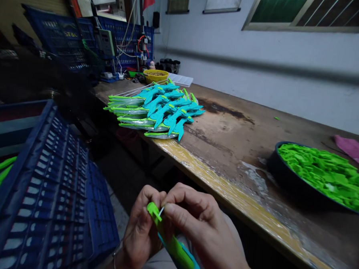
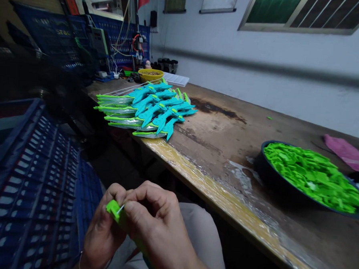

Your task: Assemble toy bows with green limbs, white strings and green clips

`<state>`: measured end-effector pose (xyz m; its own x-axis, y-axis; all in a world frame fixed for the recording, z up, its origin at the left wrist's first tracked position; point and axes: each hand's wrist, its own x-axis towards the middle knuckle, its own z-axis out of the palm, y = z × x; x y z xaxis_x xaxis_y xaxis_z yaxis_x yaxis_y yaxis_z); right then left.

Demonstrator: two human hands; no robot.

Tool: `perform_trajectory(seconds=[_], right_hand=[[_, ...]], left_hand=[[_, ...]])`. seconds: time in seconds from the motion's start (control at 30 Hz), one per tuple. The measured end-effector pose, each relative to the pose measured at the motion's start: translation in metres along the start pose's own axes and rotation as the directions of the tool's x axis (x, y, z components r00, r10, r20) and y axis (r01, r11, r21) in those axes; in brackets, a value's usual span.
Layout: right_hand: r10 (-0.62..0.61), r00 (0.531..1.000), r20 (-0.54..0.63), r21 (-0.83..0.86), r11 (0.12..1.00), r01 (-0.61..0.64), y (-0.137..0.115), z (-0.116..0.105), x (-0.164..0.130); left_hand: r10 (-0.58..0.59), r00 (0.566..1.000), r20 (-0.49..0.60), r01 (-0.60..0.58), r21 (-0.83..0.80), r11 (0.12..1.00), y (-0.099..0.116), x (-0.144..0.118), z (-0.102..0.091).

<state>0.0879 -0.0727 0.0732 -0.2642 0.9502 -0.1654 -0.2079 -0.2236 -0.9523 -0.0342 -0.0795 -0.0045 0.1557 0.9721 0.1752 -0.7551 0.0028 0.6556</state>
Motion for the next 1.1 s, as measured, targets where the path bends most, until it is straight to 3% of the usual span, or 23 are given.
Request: perform_trajectory(seconds=[0.2, 0.4, 0.53, 0.7, 0.83, 1.1], right_hand=[[-0.163, 0.986, 0.035, -0.237, 0.957, 0.166, -0.001, -0.007, 0.001], [-0.064, 0.994, 0.086, -0.155, 0.985, 0.077, 0.006, -0.014, 0.000], [-0.016, 0.999, 0.031, -0.095, 0.995, 0.018, 0.015, -0.013, 0.000], [-0.064, 0.998, -0.028, -0.106, 0.992, 0.061, 0.018, -0.007, -0.001], [-0.080, 0.997, -0.004, -0.167, 0.983, 0.078, 0.016, -0.008, -0.003], [-0.054, 0.997, 0.051, -0.103, 0.993, 0.059, 0.022, -0.015, -0.002]], left_hand=[[-0.004, 1.000, 0.006, 0.004, 0.015, 1.000, -0.003, 0.002, -0.002], [-0.033, 0.999, 0.004, 0.033, 0.015, 0.999, -0.008, 0.001, -0.010], [-0.026, 1.000, 0.013, 0.025, 0.043, 0.999, -0.010, 0.000, -0.015], [-0.004, 1.000, -0.003, 0.004, 0.062, 0.998, -0.009, 0.000, -0.014], [-0.001, 0.999, 0.047, 0.002, -0.020, 1.000, -0.009, 0.002, -0.009], [0.027, 0.993, 0.113, -0.017, -0.085, 0.996, -0.013, 0.006, -0.008]])
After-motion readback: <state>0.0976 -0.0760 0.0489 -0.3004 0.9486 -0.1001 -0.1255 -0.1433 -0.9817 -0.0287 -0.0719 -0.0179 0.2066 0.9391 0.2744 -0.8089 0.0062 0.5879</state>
